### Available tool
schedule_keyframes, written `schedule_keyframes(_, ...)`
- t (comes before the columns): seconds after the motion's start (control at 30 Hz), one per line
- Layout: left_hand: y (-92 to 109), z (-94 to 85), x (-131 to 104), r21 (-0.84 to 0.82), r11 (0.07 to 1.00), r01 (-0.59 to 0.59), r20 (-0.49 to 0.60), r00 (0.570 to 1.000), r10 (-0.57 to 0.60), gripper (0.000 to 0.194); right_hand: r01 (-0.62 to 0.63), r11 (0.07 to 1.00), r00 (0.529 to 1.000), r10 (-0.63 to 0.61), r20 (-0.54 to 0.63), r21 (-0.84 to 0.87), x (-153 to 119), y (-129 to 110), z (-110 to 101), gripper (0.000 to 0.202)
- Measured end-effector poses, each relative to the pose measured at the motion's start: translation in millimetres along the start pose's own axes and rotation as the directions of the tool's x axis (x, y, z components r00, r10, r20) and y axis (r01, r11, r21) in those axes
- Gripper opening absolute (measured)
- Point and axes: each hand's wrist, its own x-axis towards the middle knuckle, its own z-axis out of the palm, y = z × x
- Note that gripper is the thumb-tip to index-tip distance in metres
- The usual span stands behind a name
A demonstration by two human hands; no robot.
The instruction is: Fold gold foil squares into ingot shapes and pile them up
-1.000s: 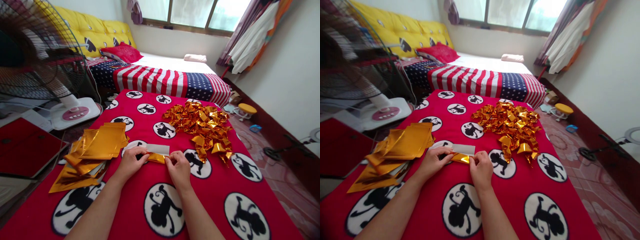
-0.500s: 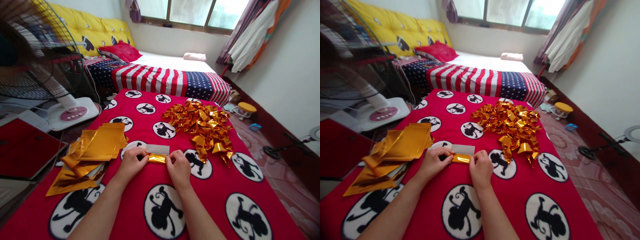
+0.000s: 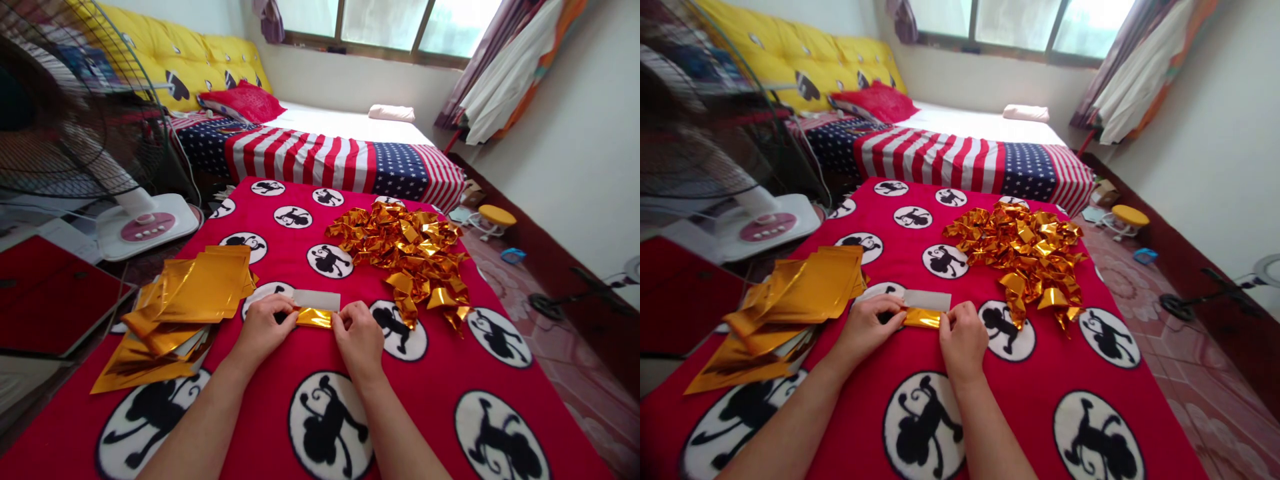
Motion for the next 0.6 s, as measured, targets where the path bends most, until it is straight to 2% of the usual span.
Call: schedule_keyframes(0.6, 3.9, 1.0, 0.6, 0.024, 1.0, 0.008, -0.056, 0.998, -0.007, 0.019, 0.004, 1.0, 1.0, -0.004, 0.002, 0.011, 0.9, -0.3, -1.2, 0.02)
